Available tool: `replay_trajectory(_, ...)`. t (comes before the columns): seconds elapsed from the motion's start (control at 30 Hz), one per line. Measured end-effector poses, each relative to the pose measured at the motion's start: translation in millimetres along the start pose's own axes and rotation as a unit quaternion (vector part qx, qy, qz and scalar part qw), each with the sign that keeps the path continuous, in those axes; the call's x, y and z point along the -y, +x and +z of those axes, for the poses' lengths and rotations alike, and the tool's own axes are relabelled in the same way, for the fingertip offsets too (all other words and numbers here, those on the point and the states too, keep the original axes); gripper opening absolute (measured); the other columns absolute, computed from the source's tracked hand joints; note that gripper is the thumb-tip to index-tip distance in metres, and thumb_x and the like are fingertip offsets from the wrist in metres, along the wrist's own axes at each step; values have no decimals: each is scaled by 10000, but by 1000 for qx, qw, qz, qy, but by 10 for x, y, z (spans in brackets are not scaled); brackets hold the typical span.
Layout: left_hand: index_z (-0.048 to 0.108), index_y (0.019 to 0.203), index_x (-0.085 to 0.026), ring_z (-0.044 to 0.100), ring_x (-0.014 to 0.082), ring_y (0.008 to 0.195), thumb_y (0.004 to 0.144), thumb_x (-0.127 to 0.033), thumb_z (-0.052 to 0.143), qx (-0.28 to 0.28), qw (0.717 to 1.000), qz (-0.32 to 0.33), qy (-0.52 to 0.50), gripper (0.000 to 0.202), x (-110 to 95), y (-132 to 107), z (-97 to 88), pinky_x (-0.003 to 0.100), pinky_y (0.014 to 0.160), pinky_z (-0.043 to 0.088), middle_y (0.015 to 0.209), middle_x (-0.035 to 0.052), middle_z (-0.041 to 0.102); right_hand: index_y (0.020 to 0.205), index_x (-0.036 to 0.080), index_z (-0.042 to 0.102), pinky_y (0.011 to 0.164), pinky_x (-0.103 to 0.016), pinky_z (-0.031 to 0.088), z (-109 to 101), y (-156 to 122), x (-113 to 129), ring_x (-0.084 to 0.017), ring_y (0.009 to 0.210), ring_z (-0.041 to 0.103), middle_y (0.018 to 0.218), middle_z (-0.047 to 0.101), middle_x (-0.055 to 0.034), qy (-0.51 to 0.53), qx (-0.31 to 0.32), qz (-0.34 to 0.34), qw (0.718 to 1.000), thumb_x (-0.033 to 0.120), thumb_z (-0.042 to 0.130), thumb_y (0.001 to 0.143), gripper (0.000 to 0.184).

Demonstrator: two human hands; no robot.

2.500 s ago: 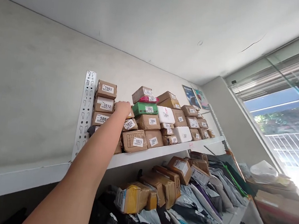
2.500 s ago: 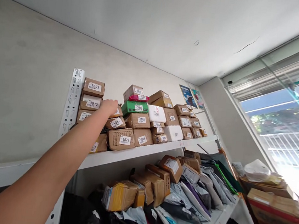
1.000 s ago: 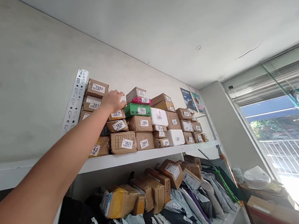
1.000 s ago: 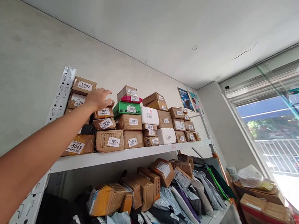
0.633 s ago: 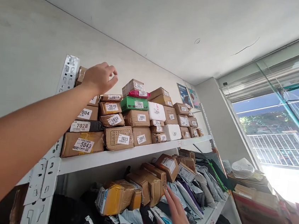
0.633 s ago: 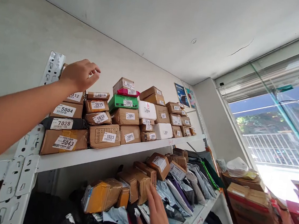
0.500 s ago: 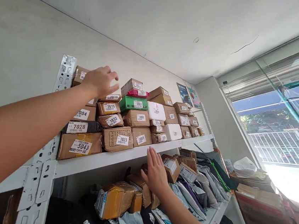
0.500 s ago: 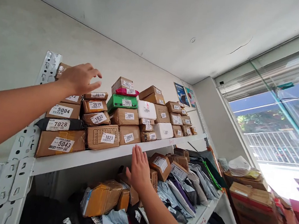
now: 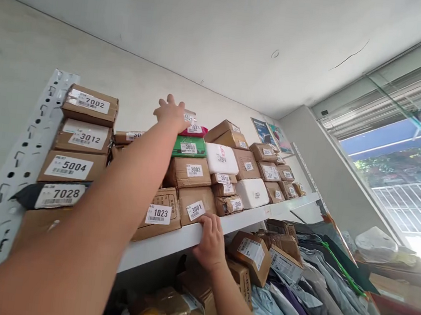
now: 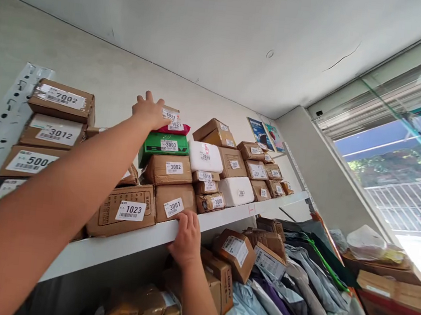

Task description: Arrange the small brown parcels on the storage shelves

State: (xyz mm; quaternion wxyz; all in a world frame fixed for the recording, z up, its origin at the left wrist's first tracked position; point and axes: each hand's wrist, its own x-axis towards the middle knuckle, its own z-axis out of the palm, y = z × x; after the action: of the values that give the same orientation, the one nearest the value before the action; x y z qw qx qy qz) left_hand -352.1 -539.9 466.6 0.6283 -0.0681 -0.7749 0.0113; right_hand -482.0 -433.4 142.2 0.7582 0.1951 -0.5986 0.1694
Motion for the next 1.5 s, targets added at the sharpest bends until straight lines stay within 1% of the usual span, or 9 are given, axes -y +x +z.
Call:
replay_trajectory(0.27,380,1454,-259,254,572,1349,745,-495,676,59,985,-131,-96,804,-519,440,290,696,884,466,1573,188,136,1003,216,431,778,-389,479,154,-67,-143,-264,881,504,996,545,-75,-2,-44,-37,998,135,588,522,512)
replay_trajectory(0.43,422,1421,-265,366,548,1285,706,-295,738,29,969,-203,-139,782,-578,482,330,644,818,519,1526,191,224,1016,196,434,757,-384,484,177,-62,-200,-260,868,505,987,541,-89,-7,-65,-66,996,158,555,568,465)
replay_trajectory(0.57,473,1357,-285,401,462,1274,683,-302,777,-74,974,-156,-150,740,-416,398,239,555,834,534,1503,150,266,1017,190,439,760,-392,487,185,-60,-218,-265,864,508,975,538,-95,-6,-70,-81,994,192,576,593,446)
replay_trajectory(0.67,444,1360,-285,373,418,1299,716,-346,753,-140,975,-119,-122,717,-146,322,8,486,858,517,1522,125,207,1038,188,438,758,-408,484,180,-52,-223,-277,859,508,968,538,-104,-15,-77,-90,993,205,560,621,435)
replay_trajectory(0.83,464,1302,-242,425,428,1248,674,-431,762,-84,984,-141,-69,720,369,220,-343,469,865,516,1514,162,200,1033,181,445,752,-399,472,156,-24,-200,-275,859,503,958,539,-108,-23,-86,-102,991,214,541,656,390)
replay_trajectory(0.97,448,1322,-228,464,414,1225,689,-543,705,-31,992,-121,21,752,599,-7,-288,464,946,484,1471,188,300,1022,165,453,755,-395,462,123,-17,-167,-274,861,491,963,533,-113,-31,-77,-98,992,227,558,656,386)
replay_trajectory(1.2,461,1336,-147,453,403,1269,833,-564,505,26,975,-59,212,655,590,-236,-193,492,1051,351,1335,237,514,1034,163,453,768,-399,464,106,-10,-149,-278,885,490,979,533,-112,-31,-77,-99,992,217,567,637,416)
replay_trajectory(1.3,444,1363,-134,464,391,1279,856,-569,445,52,974,-47,215,668,620,-270,-190,486,1064,339,1369,241,506,1029,162,461,780,-396,463,110,-15,-153,-274,883,489,979,530,-109,-21,-79,-93,992,209,563,607,437)
replay_trajectory(1.5,516,1316,-96,486,421,1281,876,-541,483,6,983,-30,182,626,643,-264,-290,520,1032,399,1371,299,516,1034,185,465,808,-400,463,126,-36,-148,-266,882,494,987,540,-96,15,-72,-62,995,242,569,610,440)
